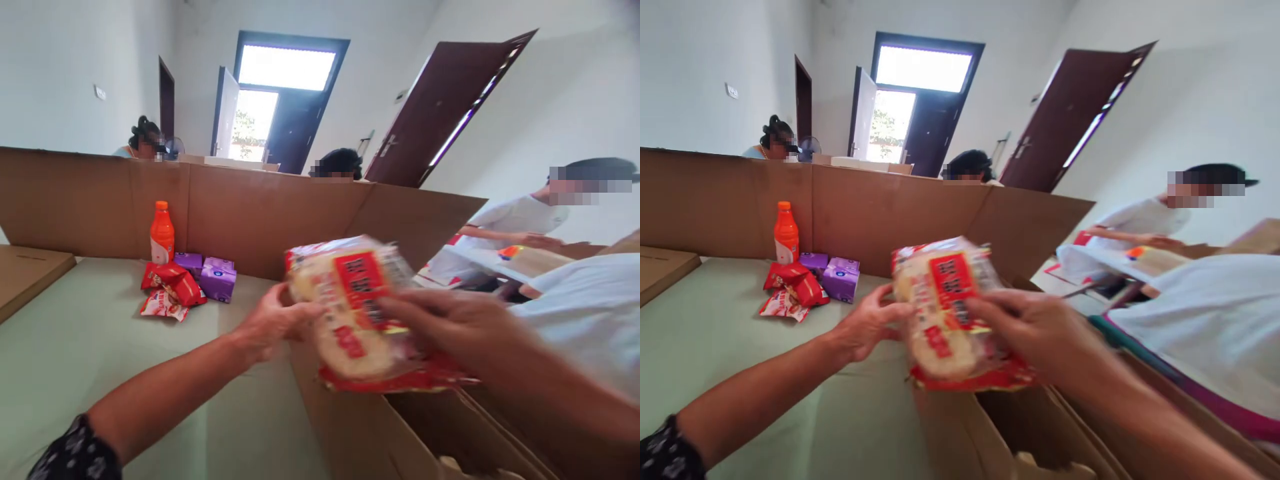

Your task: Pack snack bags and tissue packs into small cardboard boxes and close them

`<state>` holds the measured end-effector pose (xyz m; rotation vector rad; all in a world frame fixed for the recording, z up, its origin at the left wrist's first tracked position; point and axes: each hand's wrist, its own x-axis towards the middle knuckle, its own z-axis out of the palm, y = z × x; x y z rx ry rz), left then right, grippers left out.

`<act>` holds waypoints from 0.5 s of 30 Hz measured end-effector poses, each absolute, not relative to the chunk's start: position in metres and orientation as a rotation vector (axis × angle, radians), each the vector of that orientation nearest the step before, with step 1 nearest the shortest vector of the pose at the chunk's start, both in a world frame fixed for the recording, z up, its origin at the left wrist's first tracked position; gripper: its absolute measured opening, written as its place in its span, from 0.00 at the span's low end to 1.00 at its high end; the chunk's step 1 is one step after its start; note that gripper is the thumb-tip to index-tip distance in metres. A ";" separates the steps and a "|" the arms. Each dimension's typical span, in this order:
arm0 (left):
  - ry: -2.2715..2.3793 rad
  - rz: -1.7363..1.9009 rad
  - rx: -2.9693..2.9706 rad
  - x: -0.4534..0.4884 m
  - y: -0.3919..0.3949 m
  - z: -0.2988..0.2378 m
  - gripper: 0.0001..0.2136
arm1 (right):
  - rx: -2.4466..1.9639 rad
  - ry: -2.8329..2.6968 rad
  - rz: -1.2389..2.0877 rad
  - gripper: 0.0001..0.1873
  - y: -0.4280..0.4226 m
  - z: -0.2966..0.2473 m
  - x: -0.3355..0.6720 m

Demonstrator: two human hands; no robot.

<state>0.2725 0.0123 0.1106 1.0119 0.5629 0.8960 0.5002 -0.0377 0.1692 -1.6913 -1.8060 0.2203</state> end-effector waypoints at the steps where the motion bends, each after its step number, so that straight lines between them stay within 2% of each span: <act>1: 0.620 0.885 0.967 0.252 0.009 0.096 0.38 | -1.652 -1.866 0.368 0.23 -0.028 0.160 0.474; 4: 0.753 0.860 0.826 0.202 -0.001 0.051 0.34 | -1.501 -2.071 0.694 0.22 -0.007 0.136 0.412; 8: 0.844 0.995 0.686 0.168 0.009 0.023 0.28 | -1.354 -2.181 0.691 0.20 0.011 0.137 0.375; 11: 0.905 1.169 0.637 0.154 0.054 0.043 0.22 | -1.302 -2.133 0.575 0.24 0.011 0.159 0.379; 15: 0.984 1.374 0.665 0.144 0.124 0.085 0.17 | -1.403 -1.907 0.420 0.22 -0.013 0.180 0.424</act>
